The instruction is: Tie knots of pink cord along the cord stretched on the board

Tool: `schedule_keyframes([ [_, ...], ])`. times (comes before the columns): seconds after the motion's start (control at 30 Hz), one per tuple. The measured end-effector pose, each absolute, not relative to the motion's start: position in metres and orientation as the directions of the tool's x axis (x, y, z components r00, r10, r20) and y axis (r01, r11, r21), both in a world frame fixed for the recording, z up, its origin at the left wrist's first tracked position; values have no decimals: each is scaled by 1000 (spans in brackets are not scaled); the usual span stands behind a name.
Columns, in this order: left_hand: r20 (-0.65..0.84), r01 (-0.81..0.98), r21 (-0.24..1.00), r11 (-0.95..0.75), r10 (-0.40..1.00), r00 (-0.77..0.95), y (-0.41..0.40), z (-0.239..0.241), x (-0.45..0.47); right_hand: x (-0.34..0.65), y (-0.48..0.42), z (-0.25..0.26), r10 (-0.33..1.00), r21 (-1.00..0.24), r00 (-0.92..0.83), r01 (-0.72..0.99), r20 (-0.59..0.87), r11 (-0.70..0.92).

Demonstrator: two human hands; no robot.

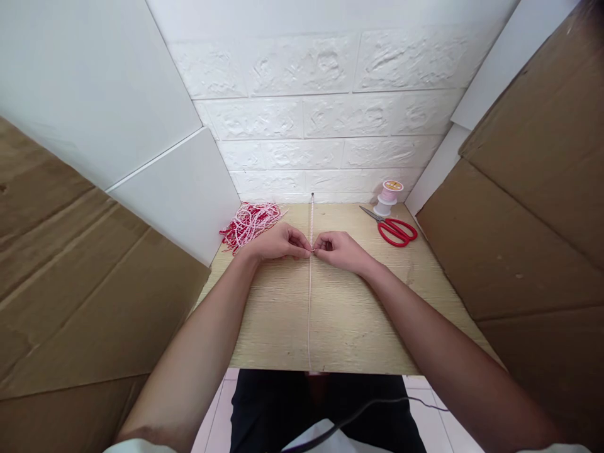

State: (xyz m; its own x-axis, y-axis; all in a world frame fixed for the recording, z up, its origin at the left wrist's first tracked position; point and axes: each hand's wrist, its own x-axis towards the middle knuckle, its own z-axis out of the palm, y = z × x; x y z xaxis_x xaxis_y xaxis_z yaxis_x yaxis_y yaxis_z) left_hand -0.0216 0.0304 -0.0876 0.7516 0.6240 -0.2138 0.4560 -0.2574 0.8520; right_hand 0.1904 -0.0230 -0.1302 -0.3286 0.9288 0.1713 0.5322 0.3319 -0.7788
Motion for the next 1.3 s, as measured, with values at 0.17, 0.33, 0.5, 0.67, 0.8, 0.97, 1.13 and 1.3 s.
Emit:
schedule_keyframes([
  [0.17, -241, 446, 865, -231, 588, 772, 33, -89, -23, 189, -24, -128, 933, -768, -321, 554, 159, 322],
  [0.33, -250, 439, 868, -230, 562, 788, 34, -88, -22, 189, -24, -128, 934, -763, -317, 560, 163, 323],
  [0.5, -255, 461, 859, -223, 596, 762, 33, -88, -22, 189, -24, -128, 935, -794, -316, 522, 160, 312],
  [0.67, -260, 474, 856, -207, 620, 740, 31, -88, -21, 190, -23, -128, 939, -823, -307, 486, 153, 293],
  [0.8, -255, 484, 847, -219, 632, 732, 30, -87, -21, 191, -22, -128, 941, -837, -314, 475, 128, 272],
  [0.97, -258, 490, 840, -234, 623, 739, 30, -86, -23, 192, -22, -128, 938, -840, -325, 469, 124, 273],
  [1.13, -250, 489, 838, -243, 625, 740, 29, -85, -24, 191, -23, -126, 939, -841, -323, 470, 121, 270],
  [1.3, -238, 492, 826, -276, 620, 747, 27, -82, -23, 191, -23, -125, 943, -851, -316, 463, 103, 248],
])
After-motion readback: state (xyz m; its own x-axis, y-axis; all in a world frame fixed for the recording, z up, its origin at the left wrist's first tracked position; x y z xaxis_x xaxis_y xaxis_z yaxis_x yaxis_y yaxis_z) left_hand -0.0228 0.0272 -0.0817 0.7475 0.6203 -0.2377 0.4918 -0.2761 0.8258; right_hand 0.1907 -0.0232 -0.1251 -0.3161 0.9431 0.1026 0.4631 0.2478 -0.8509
